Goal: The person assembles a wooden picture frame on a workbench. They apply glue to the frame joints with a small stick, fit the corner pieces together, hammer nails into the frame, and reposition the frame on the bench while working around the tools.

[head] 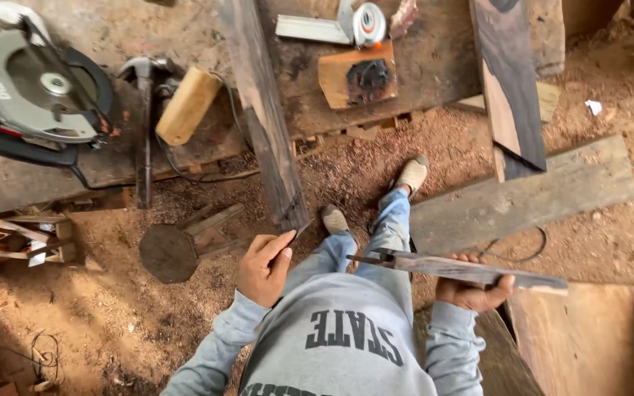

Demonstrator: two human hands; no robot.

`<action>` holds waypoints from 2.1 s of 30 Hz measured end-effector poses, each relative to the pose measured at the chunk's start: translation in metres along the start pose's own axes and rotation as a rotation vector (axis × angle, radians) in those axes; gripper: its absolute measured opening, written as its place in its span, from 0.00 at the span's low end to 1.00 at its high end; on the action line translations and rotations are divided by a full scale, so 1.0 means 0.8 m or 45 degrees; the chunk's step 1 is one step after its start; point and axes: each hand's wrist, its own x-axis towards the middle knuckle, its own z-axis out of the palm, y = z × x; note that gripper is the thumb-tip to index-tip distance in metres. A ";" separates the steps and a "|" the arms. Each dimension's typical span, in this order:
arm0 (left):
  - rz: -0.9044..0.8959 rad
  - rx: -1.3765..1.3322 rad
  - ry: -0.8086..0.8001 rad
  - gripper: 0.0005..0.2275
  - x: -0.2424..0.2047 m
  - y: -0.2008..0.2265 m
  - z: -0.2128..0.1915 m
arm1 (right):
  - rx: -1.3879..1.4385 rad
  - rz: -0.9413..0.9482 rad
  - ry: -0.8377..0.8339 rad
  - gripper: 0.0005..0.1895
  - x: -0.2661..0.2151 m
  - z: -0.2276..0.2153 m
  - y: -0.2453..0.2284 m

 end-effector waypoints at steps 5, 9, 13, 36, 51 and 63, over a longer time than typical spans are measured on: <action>0.017 -0.365 -0.310 0.12 -0.006 0.051 0.013 | -0.014 -0.071 0.035 0.33 -0.015 0.065 -0.013; 0.065 -0.558 -0.572 0.14 0.009 0.080 0.038 | 0.126 -0.156 -0.076 0.35 -0.006 0.092 -0.042; 0.230 -0.653 -0.662 0.14 0.028 0.117 0.050 | 0.123 -0.324 -0.131 0.35 0.009 0.105 -0.075; 0.596 -0.668 -0.271 0.15 0.019 0.194 0.151 | 0.347 -0.442 -0.097 0.40 0.018 0.153 -0.117; -0.116 -1.289 -0.506 0.18 0.017 0.194 0.216 | 0.368 -0.540 -0.355 0.39 0.009 0.211 -0.096; -0.416 -1.487 -0.588 0.18 0.029 0.203 0.207 | 0.258 -0.574 -0.339 0.34 0.014 0.249 -0.091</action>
